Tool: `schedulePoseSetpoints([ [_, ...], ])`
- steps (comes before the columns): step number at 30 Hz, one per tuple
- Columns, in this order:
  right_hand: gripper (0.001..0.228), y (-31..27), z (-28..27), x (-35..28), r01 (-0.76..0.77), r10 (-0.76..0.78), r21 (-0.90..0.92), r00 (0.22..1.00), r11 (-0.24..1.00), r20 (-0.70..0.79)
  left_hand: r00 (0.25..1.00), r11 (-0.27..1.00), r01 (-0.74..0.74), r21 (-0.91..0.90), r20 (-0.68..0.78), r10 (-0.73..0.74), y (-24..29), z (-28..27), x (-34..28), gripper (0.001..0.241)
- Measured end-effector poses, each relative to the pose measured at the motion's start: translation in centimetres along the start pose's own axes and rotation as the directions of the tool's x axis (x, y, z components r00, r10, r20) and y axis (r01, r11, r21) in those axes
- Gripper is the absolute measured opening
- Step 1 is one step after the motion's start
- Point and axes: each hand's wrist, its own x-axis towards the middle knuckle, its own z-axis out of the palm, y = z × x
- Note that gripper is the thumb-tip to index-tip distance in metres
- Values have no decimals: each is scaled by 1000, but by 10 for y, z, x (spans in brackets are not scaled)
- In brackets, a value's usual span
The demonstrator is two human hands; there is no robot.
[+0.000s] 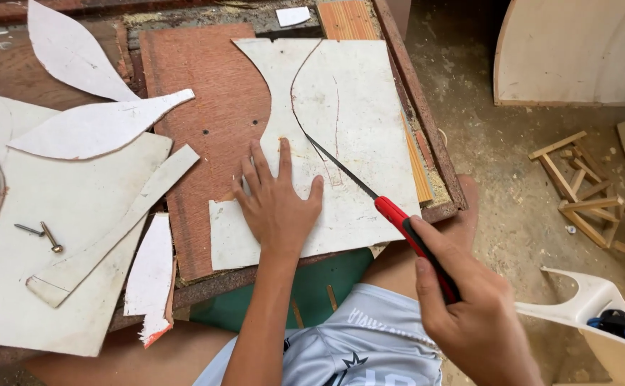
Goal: Using a hand saw to cut a curved shape out of a thin metal sheet on a workbench.
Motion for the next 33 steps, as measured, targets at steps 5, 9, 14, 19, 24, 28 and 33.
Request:
schedulePoseSetpoints([
  [5, 49, 6, -21, -8, -57, 59, -118, 998, 991, 17, 1000, 1000, 3, -3, -9, -3, 1, 1, 2, 82],
  [9, 53, -4, -16, -8, -44, 52, -87, 995, 995, 89, 1000, 1000, 5, 14, -20, -5, 1, 2, 2, 83],
  [14, 50, -16, -6, 15, 120, -109, -125, 990, 985, 89, 999, 1000, -15, -19, 36, 16, 0, 3, 1, 85],
  [19, 47, -21, -15, 30, -139, 141, -21, 974, 990, 178, 1000, 1000, 1, -19, -14, -1, 0, 1, 5, 83],
  [24, 48, -26, -28, 23, -63, 82, -109, 981, 992, 174, 1000, 1000, 2, 5, -17, -2, -1, 4, 5, 84],
  [28, 48, -28, -31, 24, -173, 192, -118, 965, 978, 178, 1000, 1000, -18, 3, -26, 18, 0, 5, 1, 84],
  [33, 48, -43, -30, 40, -292, 324, -185, 930, 938, 174, 1000, 1000, -13, 23, -24, 13, 1, 2, 1, 84],
])
